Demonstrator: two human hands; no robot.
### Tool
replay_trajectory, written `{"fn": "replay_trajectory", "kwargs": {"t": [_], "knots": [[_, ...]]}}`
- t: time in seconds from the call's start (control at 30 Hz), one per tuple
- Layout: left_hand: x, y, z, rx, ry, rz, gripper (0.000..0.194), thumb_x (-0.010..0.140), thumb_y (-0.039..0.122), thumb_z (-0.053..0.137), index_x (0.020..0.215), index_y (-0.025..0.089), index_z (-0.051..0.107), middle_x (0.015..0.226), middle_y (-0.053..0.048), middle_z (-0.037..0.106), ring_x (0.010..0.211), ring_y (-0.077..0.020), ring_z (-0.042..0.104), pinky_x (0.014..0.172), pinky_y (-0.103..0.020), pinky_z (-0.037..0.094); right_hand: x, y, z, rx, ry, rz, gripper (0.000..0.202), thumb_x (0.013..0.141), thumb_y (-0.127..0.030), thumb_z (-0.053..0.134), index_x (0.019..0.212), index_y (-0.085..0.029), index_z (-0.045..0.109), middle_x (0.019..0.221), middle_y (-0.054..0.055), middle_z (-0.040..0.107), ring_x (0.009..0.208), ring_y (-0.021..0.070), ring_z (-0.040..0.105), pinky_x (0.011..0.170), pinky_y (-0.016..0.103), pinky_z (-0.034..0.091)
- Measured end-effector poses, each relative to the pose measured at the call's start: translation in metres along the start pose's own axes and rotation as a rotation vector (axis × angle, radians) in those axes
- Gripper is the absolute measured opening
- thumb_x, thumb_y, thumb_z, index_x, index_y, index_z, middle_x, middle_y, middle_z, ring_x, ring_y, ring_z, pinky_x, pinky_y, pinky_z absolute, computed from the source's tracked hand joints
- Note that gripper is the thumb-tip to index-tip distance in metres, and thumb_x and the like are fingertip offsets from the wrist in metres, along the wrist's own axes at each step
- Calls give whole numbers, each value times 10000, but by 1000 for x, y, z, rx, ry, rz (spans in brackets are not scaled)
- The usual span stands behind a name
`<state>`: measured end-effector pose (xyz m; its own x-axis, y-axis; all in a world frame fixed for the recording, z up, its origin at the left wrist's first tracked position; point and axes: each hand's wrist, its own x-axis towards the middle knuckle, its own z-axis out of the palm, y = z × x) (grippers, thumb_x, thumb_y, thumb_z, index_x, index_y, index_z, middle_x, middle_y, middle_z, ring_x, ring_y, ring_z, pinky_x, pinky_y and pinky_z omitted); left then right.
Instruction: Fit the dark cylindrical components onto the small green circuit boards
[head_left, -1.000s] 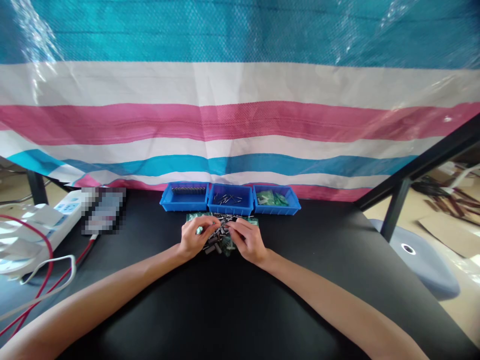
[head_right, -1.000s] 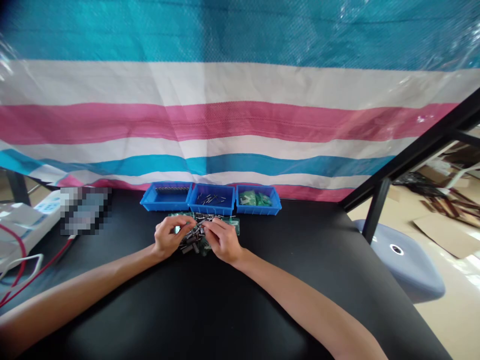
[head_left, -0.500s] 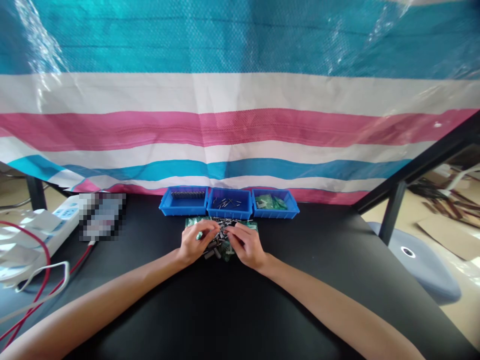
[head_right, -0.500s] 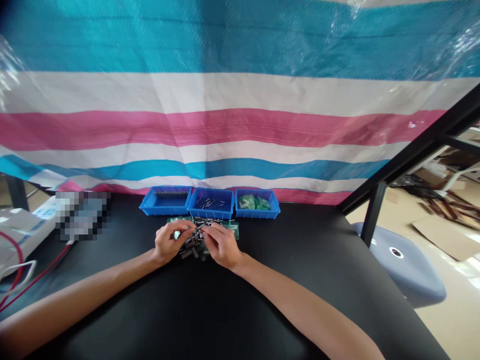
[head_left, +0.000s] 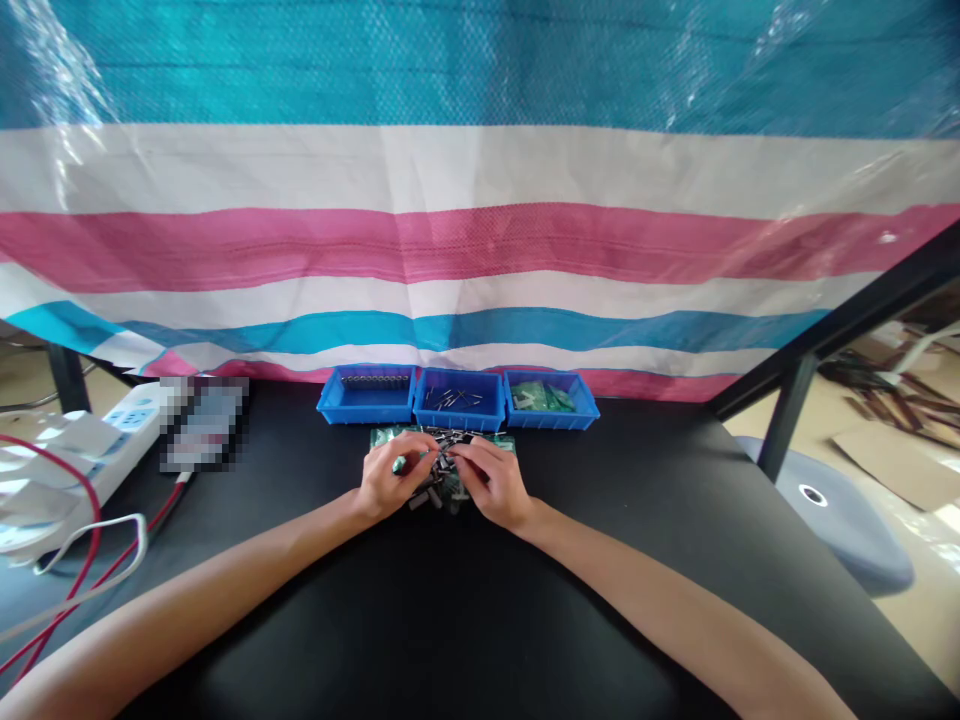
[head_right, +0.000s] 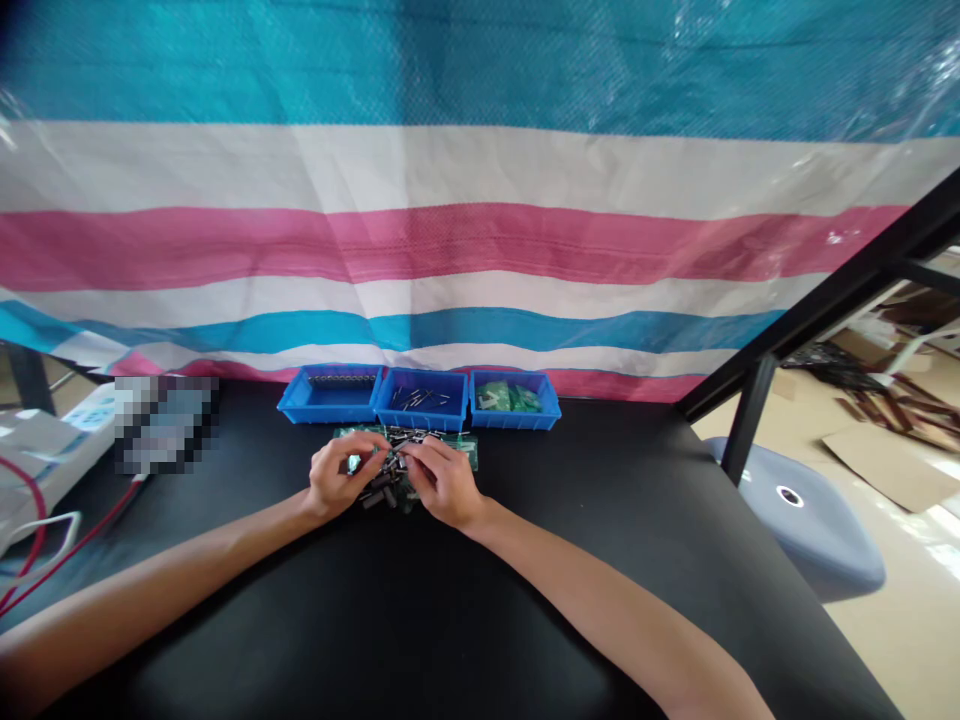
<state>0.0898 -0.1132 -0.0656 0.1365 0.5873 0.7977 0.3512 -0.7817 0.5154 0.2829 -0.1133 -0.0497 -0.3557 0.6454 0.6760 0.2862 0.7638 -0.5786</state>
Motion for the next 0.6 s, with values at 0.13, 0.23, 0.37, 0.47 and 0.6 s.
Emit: {"fn": "replay_trajectory", "kwargs": {"t": [0.13,0.23,0.37,0.47,0.6], "knots": [[0,0,0,-20,-5,-6,210,807,142,657,970,193,536,879,-67,727,715,-139,696,615,-231,563,0,-1,0,5,-2,11,190,949,-209,472,1011,-170,647,743,48,604,657,148,575,614,260,497],[0,1,-1,-25,-2,-11,208,805,139,658,965,191,537,879,-62,727,712,-139,695,617,-230,562,0,-1,-1,12,-4,11,186,950,-204,472,1009,-166,644,742,47,601,654,145,570,609,257,491],[1,2,0,-34,-1,-1,250,792,102,659,978,196,522,877,-54,724,717,-140,696,622,-230,561,0,-1,-1,24,-7,8,175,939,-176,484,1010,-154,643,747,48,598,663,144,568,616,254,485],[2,3,0,-34,7,-3,269,787,83,656,984,198,514,870,-47,721,712,-138,696,620,-226,557,0,0,0,28,-8,9,177,936,-172,486,1012,-151,644,744,48,595,669,147,570,623,257,487],[3,3,0,-41,7,-15,279,781,70,657,980,198,509,854,-35,715,696,-132,693,607,-214,545,0,0,-1,19,-7,18,182,941,-188,478,1007,-161,645,741,45,596,661,147,567,619,259,489]]}}
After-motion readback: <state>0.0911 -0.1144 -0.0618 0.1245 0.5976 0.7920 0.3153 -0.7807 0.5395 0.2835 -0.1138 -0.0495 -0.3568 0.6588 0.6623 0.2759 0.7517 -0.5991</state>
